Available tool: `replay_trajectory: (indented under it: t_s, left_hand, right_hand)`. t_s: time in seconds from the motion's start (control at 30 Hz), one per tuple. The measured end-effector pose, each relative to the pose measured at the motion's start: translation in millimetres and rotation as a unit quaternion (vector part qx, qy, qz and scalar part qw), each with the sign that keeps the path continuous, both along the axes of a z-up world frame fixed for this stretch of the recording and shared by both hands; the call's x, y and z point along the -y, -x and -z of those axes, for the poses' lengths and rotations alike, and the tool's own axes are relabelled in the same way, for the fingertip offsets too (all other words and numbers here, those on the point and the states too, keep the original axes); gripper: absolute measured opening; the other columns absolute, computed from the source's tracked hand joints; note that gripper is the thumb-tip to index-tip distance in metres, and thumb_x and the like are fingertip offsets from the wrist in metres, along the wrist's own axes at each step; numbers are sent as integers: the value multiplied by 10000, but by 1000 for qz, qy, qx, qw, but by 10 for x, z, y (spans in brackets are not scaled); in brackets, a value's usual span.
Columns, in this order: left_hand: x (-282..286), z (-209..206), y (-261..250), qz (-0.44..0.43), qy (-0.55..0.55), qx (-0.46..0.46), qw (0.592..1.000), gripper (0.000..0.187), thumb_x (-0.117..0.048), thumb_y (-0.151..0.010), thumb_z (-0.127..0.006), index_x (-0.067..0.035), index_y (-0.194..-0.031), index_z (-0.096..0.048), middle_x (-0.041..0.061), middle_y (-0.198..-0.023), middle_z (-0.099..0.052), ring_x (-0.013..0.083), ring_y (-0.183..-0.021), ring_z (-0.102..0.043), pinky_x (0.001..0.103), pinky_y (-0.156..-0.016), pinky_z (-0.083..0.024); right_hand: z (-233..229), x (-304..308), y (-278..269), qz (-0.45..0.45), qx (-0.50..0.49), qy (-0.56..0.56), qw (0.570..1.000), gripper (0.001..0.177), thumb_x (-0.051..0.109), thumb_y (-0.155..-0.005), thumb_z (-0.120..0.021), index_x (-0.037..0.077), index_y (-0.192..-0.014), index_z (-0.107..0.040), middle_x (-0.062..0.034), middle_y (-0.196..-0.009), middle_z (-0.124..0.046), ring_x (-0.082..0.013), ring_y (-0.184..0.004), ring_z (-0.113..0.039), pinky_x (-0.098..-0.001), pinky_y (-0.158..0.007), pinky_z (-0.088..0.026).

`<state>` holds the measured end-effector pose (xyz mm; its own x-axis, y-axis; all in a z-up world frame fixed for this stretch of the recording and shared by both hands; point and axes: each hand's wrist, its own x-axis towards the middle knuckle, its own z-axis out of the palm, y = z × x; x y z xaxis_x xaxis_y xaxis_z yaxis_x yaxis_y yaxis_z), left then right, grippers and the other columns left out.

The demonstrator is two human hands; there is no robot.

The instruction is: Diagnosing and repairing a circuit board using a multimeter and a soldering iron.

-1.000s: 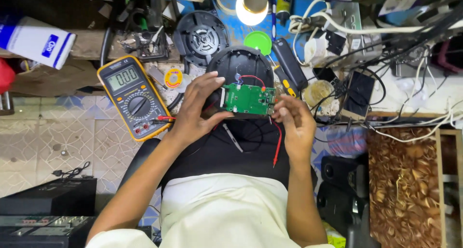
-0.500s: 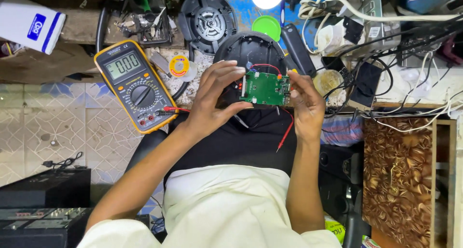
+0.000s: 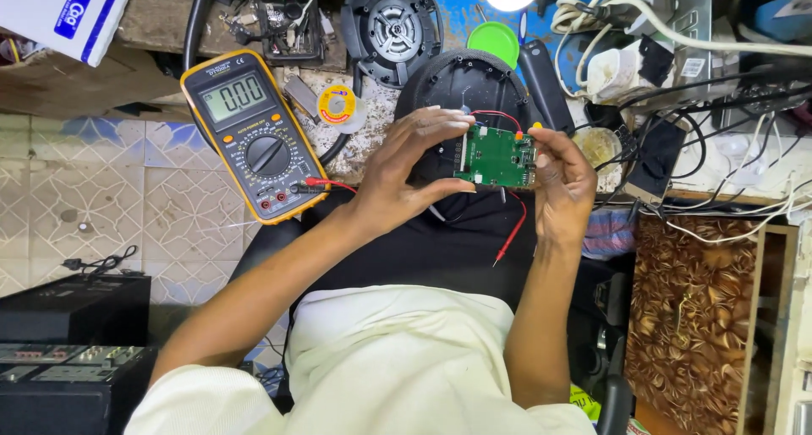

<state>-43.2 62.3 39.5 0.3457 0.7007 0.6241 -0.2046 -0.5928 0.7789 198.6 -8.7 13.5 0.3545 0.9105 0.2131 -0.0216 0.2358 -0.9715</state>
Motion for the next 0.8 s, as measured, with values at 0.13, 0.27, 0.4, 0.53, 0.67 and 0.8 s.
replay_trajectory:
  t_s: [0.13, 0.27, 0.4, 0.53, 0.67, 0.8]
  left_hand:
    - [-30, 51, 16, 8, -1, -2, 1000, 682, -132, -881, -893, -78, -1456, -531, 119, -1420, -589, 368, -1398, -520, 559, -1234, -359]
    - [-37, 90, 16, 14, -8, 3, 1000, 676, -133, -878, -898, -70, -1443, -533, 126, -1405, -589, 374, -1377, -532, 580, -1231, -358]
    - [-17, 106, 4, 10, -1, 7, 1000, 652, -163, -894, -886, -79, -1438, -537, 109, -1409, -585, 359, -1382, -531, 572, -1237, -351]
    - [-27, 117, 6, 19, 6, 10, 1000, 658, -161, -889, -890, -80, -1434, -531, 121, -1390, -587, 376, -1368, -535, 598, -1228, -358]
    - [-26, 130, -10, 16, 22, 29, 999, 661, -161, -870, -902, -89, -1424, -548, 91, -1381, -608, 350, -1359, -552, 575, -1237, -342]
    - [-10, 79, 7, 19, 47, 41, 998, 628, -193, -895, -874, -105, -1423, -545, 68, -1375, -613, 323, -1373, -544, 556, -1246, -334]
  right_hand:
    - [-31, 13, 20, 5, 1, 7, 1000, 374, 83, -958, -704, -113, -1267, -627, -118, -1141, -622, -134, -1093, -607, -239, -1006, -497]
    - [-2, 16, 22, 11, -16, 3, 1000, 363, 84, -958, -710, -90, -1269, -639, -96, -1125, -637, -122, -1082, -626, -221, -989, -522]
    - [12, 21, 31, 12, -36, -8, 999, 354, 59, -969, -695, -91, -1283, -630, -95, -1107, -638, -134, -1066, -644, -235, -968, -551]
    - [156, 31, -67, 18, -59, -19, 998, 394, 59, -965, -696, -87, -1317, -597, -98, -1068, -630, -145, -1042, -657, -259, -958, -573]
    - [319, 53, -175, 33, -99, -25, 994, 230, -6, -969, -662, -45, -1182, -585, -129, -1091, -662, -196, -1005, -707, -290, -876, -619]
    - [294, 67, -153, 35, -112, -23, 993, 177, -4, -972, -659, -30, -1128, -580, -145, -1092, -684, -208, -985, -728, -311, -853, -638]
